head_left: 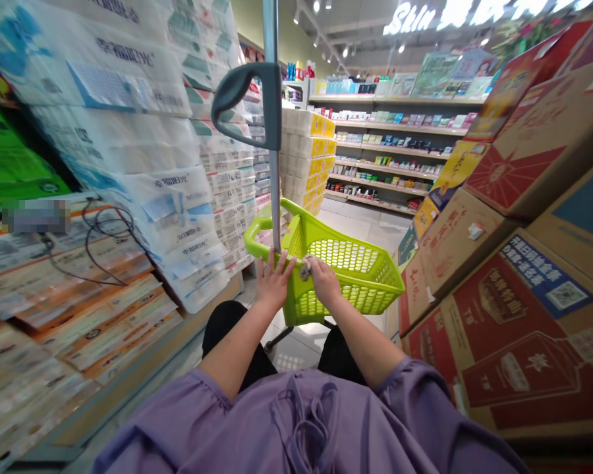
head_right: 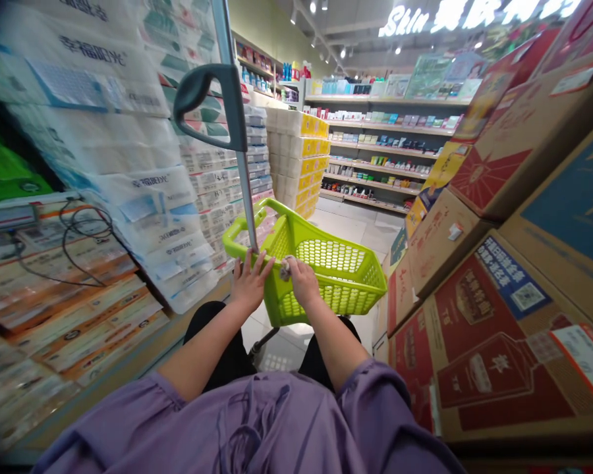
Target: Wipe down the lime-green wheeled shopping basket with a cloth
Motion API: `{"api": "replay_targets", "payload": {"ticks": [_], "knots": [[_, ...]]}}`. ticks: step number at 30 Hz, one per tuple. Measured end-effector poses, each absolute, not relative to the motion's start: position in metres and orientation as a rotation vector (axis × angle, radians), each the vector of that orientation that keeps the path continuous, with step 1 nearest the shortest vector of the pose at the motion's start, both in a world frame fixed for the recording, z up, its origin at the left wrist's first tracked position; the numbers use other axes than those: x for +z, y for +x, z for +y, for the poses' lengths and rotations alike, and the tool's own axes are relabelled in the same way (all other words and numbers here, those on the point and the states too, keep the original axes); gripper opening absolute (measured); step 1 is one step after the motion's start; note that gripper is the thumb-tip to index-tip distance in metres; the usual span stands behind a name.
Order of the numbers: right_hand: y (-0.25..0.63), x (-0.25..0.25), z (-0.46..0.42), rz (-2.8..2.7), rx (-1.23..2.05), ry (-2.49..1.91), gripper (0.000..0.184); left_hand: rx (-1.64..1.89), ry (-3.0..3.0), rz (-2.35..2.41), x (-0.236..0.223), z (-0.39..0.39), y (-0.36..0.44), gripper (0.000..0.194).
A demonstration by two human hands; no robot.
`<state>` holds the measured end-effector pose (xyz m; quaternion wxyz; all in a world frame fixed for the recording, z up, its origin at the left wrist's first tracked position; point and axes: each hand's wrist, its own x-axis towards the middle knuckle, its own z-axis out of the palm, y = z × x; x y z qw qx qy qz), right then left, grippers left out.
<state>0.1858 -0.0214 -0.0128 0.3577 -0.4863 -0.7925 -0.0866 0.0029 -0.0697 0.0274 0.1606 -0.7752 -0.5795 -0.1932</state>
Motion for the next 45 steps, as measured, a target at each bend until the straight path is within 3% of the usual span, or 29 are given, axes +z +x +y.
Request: {"api": "replay_targets", "payload": {"ticks": [4,10,19,26,36,42,45], "knots": [[0.21,-0.02,-0.029,-1.998,-0.237,-1.344,0.04,-0.58,-2.227,-1.645,0.022,-0.071,0.007,0.06],[0.154,0.003,-0.019,-2.104,-0.163,-1.155,0.047,-0.552,-2.26,-1.578,0.025,-0.07,0.01,0.061],[0.21,-0.015,-0.031,-1.981,-0.174,-1.41,0.031,-0.618,-2.206,-1.565,0.029,-0.063,0.001,0.053],[0.14,0.004,-0.017,-2.044,-0.14,-1.223,0.039,-0.643,-2.205,-1.515,0.033,-0.056,0.001,0.05],[0.24,-0.033,-0.034,-1.939,-0.32,-1.518,0.029,-0.687,-2.196,-1.548,0.03,-0.056,0.001,0.052],[0.159,-0.007,-0.017,-2.068,-0.223,-1.274,0.043,-0.627,-2.202,-1.511,0.033,-0.058,0.006,0.052],[0.16,-0.006,-0.015,-2.08,-0.2,-1.253,0.046,-0.611,-2.193,-1.503,0.033,-0.057,0.004,0.053]]}}
